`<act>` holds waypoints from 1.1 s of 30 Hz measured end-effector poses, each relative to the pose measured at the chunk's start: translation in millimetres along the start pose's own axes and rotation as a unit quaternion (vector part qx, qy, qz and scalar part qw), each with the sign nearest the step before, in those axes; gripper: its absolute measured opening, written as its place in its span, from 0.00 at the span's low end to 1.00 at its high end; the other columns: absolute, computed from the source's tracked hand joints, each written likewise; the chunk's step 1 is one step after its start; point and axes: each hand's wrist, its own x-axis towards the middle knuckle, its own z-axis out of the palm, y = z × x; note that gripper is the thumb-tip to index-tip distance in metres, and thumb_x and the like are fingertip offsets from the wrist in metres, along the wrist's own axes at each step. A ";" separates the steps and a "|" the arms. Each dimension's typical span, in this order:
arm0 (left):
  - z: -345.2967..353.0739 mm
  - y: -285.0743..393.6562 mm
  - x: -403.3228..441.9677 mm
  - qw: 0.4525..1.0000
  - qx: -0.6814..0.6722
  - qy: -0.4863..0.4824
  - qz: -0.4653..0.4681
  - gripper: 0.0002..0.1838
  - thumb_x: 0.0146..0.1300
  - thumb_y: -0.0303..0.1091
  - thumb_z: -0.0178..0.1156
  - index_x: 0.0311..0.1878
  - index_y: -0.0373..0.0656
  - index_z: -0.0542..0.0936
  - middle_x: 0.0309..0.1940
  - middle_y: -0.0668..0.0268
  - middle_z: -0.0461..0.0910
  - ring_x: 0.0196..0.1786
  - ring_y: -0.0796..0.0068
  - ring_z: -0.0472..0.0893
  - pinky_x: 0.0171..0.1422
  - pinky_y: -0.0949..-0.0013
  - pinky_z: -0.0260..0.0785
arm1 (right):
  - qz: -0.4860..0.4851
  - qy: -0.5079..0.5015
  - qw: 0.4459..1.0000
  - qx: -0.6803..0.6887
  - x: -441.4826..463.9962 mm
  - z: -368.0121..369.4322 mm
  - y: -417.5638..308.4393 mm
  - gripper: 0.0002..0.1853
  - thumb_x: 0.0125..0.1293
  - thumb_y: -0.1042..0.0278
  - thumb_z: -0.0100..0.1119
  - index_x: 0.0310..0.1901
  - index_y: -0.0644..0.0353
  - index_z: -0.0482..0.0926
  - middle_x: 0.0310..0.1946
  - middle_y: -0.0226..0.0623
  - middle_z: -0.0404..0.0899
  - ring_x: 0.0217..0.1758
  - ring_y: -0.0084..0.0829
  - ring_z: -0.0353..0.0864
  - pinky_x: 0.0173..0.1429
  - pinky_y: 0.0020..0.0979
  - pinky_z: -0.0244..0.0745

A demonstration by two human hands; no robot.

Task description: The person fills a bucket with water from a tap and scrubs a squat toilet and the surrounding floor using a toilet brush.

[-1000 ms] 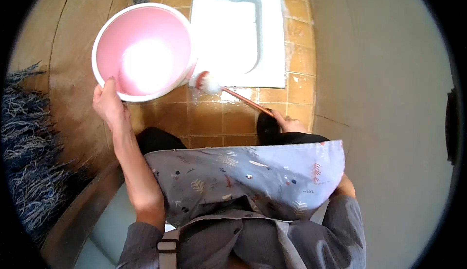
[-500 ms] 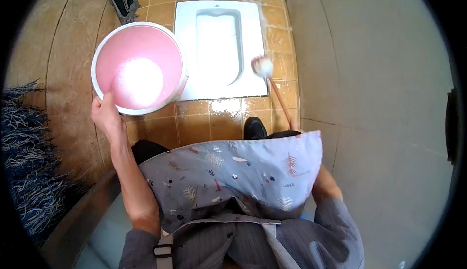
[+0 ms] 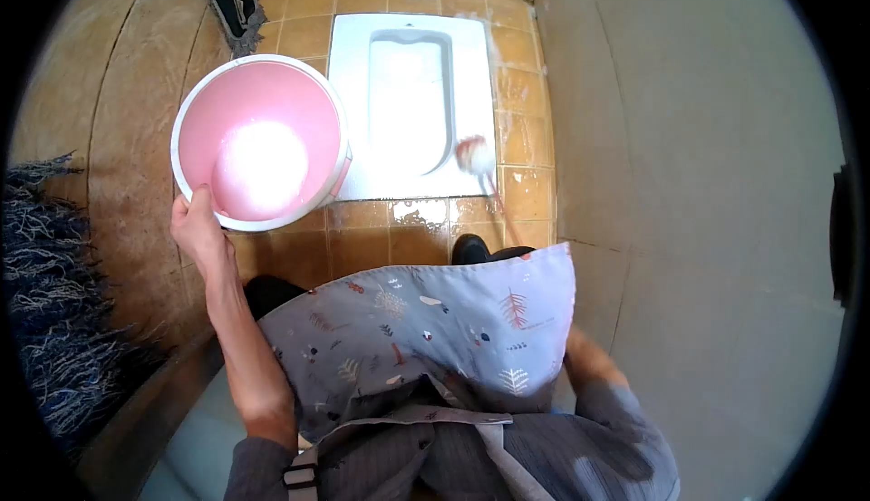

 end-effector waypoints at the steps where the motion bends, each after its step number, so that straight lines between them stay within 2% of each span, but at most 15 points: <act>1: 0.7 0.4 -0.3 1.000 -0.005 0.002 -0.001 0.08 0.56 0.21 0.55 0.22 0.40 0.72 0.22 0.72 0.75 0.23 0.85 0.70 0.28 0.77 0.63 | -0.013 -0.019 1.000 0.003 -33.0 7.3 6.0 0.24 0.69 0.67 0.48 0.66 0.54 0.61 0.39 0.51 0.82 0.40 0.49 0.83 0.44 0.47 0.79; 3: -0.7 2.0 -3.7 1.000 0.000 -0.001 -0.001 0.07 0.56 0.21 0.55 0.23 0.39 0.73 0.23 0.71 0.75 0.23 0.84 0.70 0.29 0.76 0.63 | -0.018 -0.053 0.998 0.000 -76.2 10.5 12.5 0.23 0.69 0.67 0.47 0.66 0.54 0.61 0.39 0.51 0.82 0.40 0.49 0.83 0.44 0.47 0.79; 5: 1.5 1.8 -4.9 1.000 0.011 0.012 -0.002 0.06 0.56 0.21 0.55 0.24 0.39 0.73 0.23 0.71 0.75 0.24 0.85 0.70 0.29 0.76 0.63 | -0.021 -0.059 0.998 -0.018 -65.3 4.3 14.8 0.23 0.69 0.68 0.47 0.66 0.54 0.61 0.38 0.52 0.82 0.40 0.49 0.83 0.44 0.47 0.79; 10: -0.7 1.9 -1.5 1.000 0.009 0.002 -0.002 0.06 0.56 0.21 0.56 0.24 0.39 0.74 0.23 0.72 0.75 0.26 0.86 0.70 0.30 0.77 0.63 | -0.024 0.014 0.997 -0.070 69.7 -44.0 -37.1 0.22 0.69 0.69 0.45 0.65 0.54 0.62 0.37 0.53 0.82 0.40 0.50 0.84 0.44 0.48 0.78; 16: -2.9 -5.2 -0.7 1.000 0.019 0.018 0.008 0.10 0.56 0.21 0.56 0.21 0.42 0.69 0.21 0.75 0.72 0.23 0.87 0.66 0.28 0.79 0.59 | -0.072 -0.074 0.992 -0.076 -36.6 -20.7 -22.6 0.21 0.70 0.70 0.42 0.64 0.53 0.62 0.36 0.54 0.82 0.40 0.51 0.84 0.44 0.49 0.78; 17: -10.5 -14.4 4.9 0.999 0.040 -0.007 0.010 0.07 0.58 0.22 0.57 0.25 0.40 0.73 0.23 0.71 0.76 0.24 0.84 0.71 0.29 0.77 0.63 | -0.075 -0.083 0.990 -0.085 -38.4 -23.8 -20.3 0.21 0.70 0.70 0.42 0.64 0.53 0.62 0.35 0.55 0.82 0.40 0.51 0.84 0.44 0.49 0.78; 18: -11.2 -12.0 6.6 0.997 0.059 -0.036 0.014 0.04 0.59 0.24 0.57 0.29 0.38 0.76 0.26 0.67 0.79 0.26 0.81 0.75 0.31 0.75 0.67 | -0.078 -0.080 0.988 -0.106 -20.9 -32.7 -25.7 0.21 0.70 0.70 0.42 0.64 0.53 0.62 0.35 0.55 0.82 0.40 0.51 0.84 0.44 0.49 0.78; 21: -7.7 -11.2 6.6 0.998 0.049 -0.030 0.031 0.08 0.58 0.24 0.58 0.24 0.41 0.73 0.22 0.71 0.76 0.25 0.85 0.71 0.29 0.76 0.63 | -0.079 -0.005 0.975 -0.210 90.4 -85.4 -59.7 0.21 0.70 0.71 0.41 0.64 0.53 0.62 0.35 0.55 0.82 0.40 0.51 0.84 0.44 0.49 0.78; 23: -7.1 -9.5 5.7 0.998 0.057 -0.025 0.034 0.08 0.58 0.24 0.58 0.23 0.41 0.73 0.22 0.72 0.75 0.25 0.85 0.70 0.29 0.76 0.62 | -0.059 0.029 0.966 -0.251 142.3 -132.7 -92.9 0.16 0.72 0.69 0.39 0.60 0.55 0.65 0.34 0.49 0.83 0.32 0.50 0.85 0.34 0.48 0.81; 24: -4.8 -5.3 2.2 0.998 0.054 -0.017 0.027 0.09 0.57 0.24 0.58 0.22 0.42 0.72 0.22 0.73 0.74 0.24 0.86 0.68 0.29 0.76 0.61 | -0.060 0.025 0.965 -0.253 137.5 -133.9 -96.4 0.16 0.72 0.69 0.39 0.60 0.55 0.65 0.34 0.49 0.83 0.32 0.50 0.85 0.34 0.48 0.81; 26: -1.0 -0.2 -4.4 0.999 0.044 -0.010 0.017 0.10 0.57 0.24 0.58 0.21 0.43 0.71 0.21 0.74 0.73 0.24 0.86 0.67 0.28 0.77 0.60 | -0.101 -0.051 0.928 -0.354 117.8 -140.2 -99.4 0.15 0.71 0.69 0.40 0.57 0.56 0.66 0.32 0.46 0.84 0.33 0.46 0.86 0.35 0.45 0.82; 27: -0.3 1.7 -6.4 0.999 0.038 -0.011 0.023 0.14 0.57 0.23 0.57 0.19 0.44 0.66 0.19 0.76 0.68 0.23 0.88 0.63 0.27 0.76 0.54 | -0.160 -0.068 0.903 -0.393 99.5 -141.1 -92.4 0.17 0.71 0.69 0.41 0.60 0.55 0.66 0.32 0.45 0.84 0.34 0.44 0.87 0.33 0.44 0.82; 28: -0.8 3.7 -7.9 0.999 0.033 -0.009 0.029 0.18 0.56 0.21 0.56 0.16 0.46 0.61 0.17 0.79 0.64 0.22 0.89 0.59 0.25 0.76 0.49 | -0.162 -0.065 0.900 -0.399 85.1 -160.1 -108.7 0.17 0.71 0.69 0.41 0.60 0.55 0.66 0.32 0.45 0.84 0.34 0.44 0.87 0.33 0.44 0.82; 30: -0.6 4.1 -7.4 1.000 0.018 -0.007 0.024 0.18 0.56 0.22 0.57 0.16 0.46 0.61 0.17 0.79 0.64 0.22 0.89 0.59 0.24 0.76 0.49 | -0.162 -0.209 0.858 -0.440 50.1 -207.3 -153.2 0.19 0.73 0.68 0.38 0.64 0.60 0.66 0.43 0.50 0.83 0.42 0.42 0.87 0.39 0.41 0.83; 33: -4.3 3.1 -6.4 1.000 0.010 -0.014 0.020 0.18 0.55 0.22 0.57 0.16 0.47 0.61 0.17 0.79 0.64 0.21 0.89 0.59 0.23 0.75 0.49 | -0.151 -0.079 0.836 -0.522 130.9 -228.4 -151.6 0.22 0.70 0.63 0.54 0.62 0.61 0.71 0.45 0.43 0.84 0.42 0.32 0.86 0.39 0.31 0.83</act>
